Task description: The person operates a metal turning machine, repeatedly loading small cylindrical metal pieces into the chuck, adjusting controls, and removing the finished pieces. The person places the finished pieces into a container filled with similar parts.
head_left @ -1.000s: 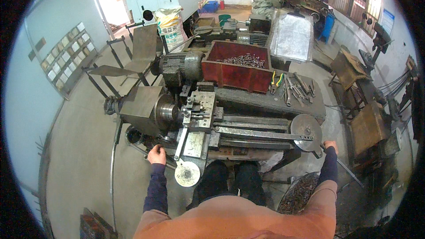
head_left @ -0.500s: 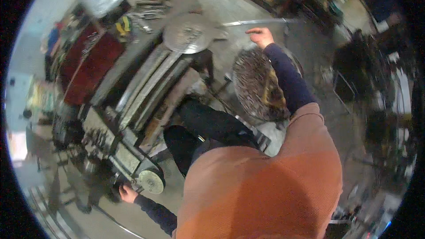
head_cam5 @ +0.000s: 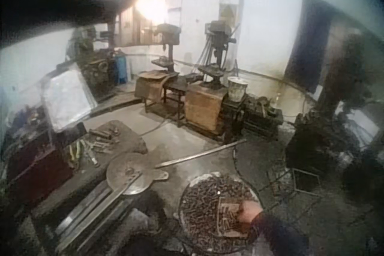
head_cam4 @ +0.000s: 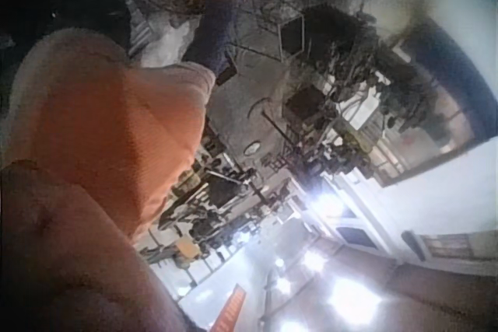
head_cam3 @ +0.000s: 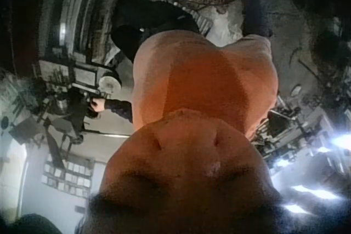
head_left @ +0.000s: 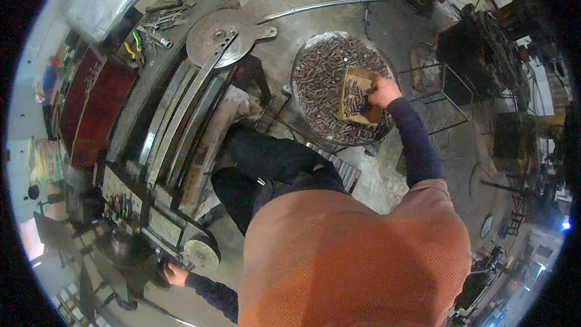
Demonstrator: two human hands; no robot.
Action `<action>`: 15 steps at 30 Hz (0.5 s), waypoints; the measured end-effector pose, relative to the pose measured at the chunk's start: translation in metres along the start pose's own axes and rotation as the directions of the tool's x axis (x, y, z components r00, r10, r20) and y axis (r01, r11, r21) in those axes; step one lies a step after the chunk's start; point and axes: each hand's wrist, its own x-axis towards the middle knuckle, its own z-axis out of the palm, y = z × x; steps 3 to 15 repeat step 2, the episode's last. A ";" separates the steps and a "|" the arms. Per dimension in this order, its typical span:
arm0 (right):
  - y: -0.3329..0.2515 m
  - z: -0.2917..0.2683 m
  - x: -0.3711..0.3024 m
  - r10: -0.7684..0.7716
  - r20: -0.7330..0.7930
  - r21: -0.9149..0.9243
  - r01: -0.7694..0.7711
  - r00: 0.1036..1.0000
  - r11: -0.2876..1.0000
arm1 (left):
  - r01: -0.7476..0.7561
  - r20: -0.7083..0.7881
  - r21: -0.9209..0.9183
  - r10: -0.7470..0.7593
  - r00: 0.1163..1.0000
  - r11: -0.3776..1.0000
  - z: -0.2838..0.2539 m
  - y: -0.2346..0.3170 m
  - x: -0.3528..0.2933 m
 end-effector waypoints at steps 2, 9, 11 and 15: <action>-0.004 0.012 0.000 0.018 0.096 -0.220 0.004 0.995 0.976 | 0.022 -0.039 0.120 -0.017 0.999 0.993 0.003 0.005 0.001; -0.004 0.012 0.000 0.018 0.096 -0.220 0.004 0.995 0.976 | 0.022 -0.039 0.120 -0.017 0.999 0.993 0.003 0.005 0.001; -0.004 0.012 0.000 0.018 0.096 -0.220 0.004 0.995 0.976 | 0.022 -0.039 0.120 -0.017 0.999 0.993 0.003 0.005 0.001; -0.004 0.012 0.000 0.018 0.096 -0.220 0.004 0.995 0.976 | 0.022 -0.039 0.120 -0.017 0.999 0.993 0.003 0.005 0.001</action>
